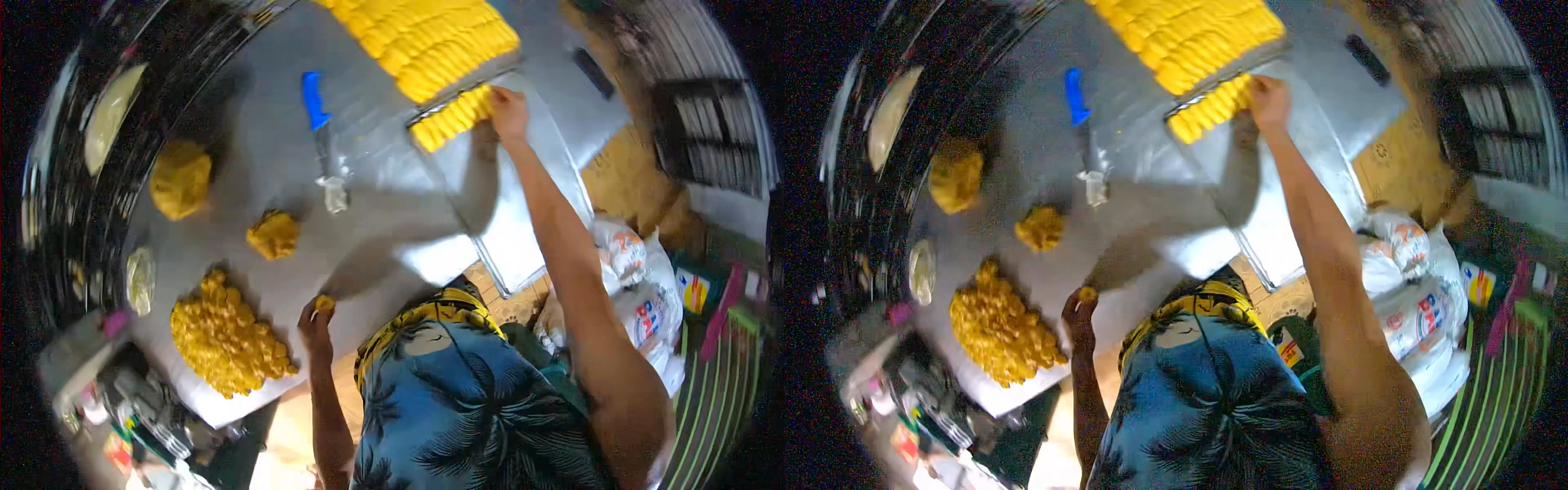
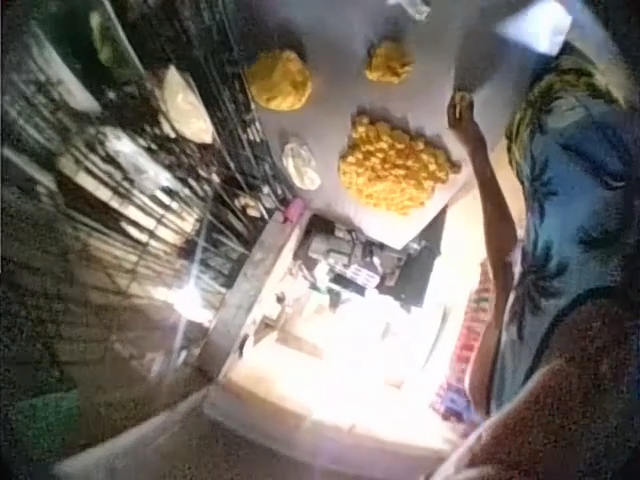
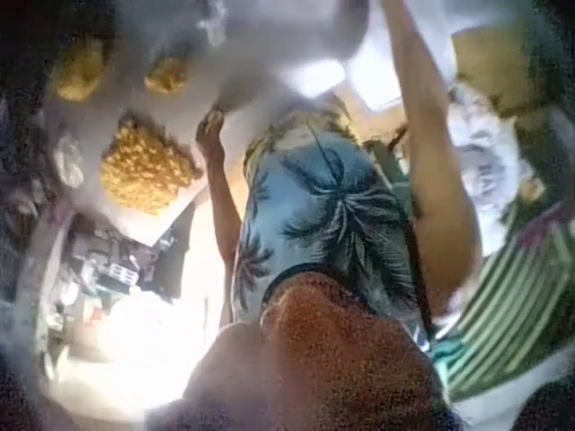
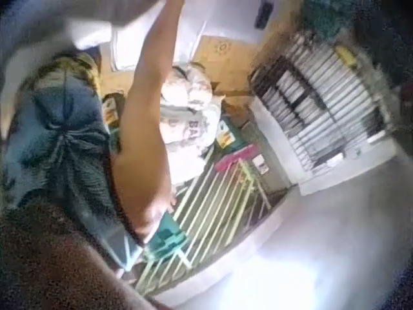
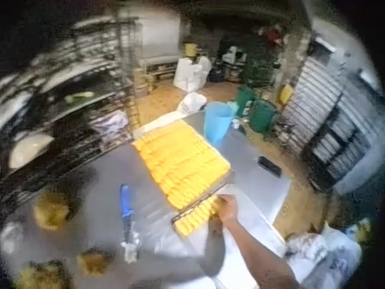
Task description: Rolling small pieces of yellow dough into balls and placing them onto a baking tray.
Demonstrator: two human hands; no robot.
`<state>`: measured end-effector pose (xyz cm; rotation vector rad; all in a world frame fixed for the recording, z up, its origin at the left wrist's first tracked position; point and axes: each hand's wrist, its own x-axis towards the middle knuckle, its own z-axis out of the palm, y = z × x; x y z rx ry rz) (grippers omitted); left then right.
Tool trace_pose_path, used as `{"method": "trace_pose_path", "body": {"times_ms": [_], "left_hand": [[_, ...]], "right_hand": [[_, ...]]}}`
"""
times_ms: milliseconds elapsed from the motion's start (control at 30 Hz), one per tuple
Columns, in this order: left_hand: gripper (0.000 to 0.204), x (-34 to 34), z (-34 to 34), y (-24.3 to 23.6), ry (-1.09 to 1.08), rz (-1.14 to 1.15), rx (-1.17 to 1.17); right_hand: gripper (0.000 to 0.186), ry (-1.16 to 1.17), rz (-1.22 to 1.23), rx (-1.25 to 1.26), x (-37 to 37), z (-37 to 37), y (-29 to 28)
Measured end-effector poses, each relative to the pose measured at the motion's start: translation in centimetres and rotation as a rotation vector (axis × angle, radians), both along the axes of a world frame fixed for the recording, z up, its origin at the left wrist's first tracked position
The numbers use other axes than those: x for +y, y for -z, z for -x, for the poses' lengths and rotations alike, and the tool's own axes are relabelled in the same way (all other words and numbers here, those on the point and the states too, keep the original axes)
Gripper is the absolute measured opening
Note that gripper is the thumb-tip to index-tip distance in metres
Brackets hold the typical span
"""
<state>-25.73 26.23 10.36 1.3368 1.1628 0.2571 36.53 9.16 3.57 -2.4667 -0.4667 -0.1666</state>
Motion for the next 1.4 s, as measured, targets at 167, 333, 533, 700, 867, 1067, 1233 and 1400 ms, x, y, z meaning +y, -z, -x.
{"method": "trace_pose_path", "body": {"times_ms": [167, 333, 533, 700, 867, 1067, 1233, 1400], "left_hand": [[0.038, -0.6, -1.5, -0.1, -0.186, 0.048, 0.016], [0.035, 0.7, -2.5, 0.9, -0.113, -0.059, 0.075], [0.03, 2.0, -3.2, 2.0, -0.174, -0.022, 0.076], [0.026, 3.1, -3.7, 1.6, -0.026, -0.353, 0.123], [0.033, 3.8, -2.4, 0.9, 0.092, -0.254, 0.153], [0.053, 1.4, -0.7, -0.6, 0.4, -0.874, 0.35], [0.067, 1.8, 0.6, -0.9, 0.458, -0.856, 0.669], [0.072, 0.9, -0.1, 0.1, 0.37, -0.79, 0.722]], "right_hand": [[0.027, -0.505, -0.367, -0.168, 5.4, 14.9, -5.3], [0.059, -1.006, 0.063, -0.09, 10.5, 28.3, -6.5], [0.069, -1.072, 0.201, -0.039, 11.0, 34.6, -7.7], [0.072, -1.291, 0.181, 0.362, 9.4, 43.1, -7.3], [0.077, -1.274, 0.386, 0.047, 10.7, 48.4, -7.0], [0.079, -1.418, 0.227, 0.045, 11.4, 47.3, -6.6], [0.074, -1.454, 0.292, 0.073, 10.5, 42.2, -6.2], [0.064, -1.321, 0.027, -0.051, 16.3, 37.4, -4.5]]}}
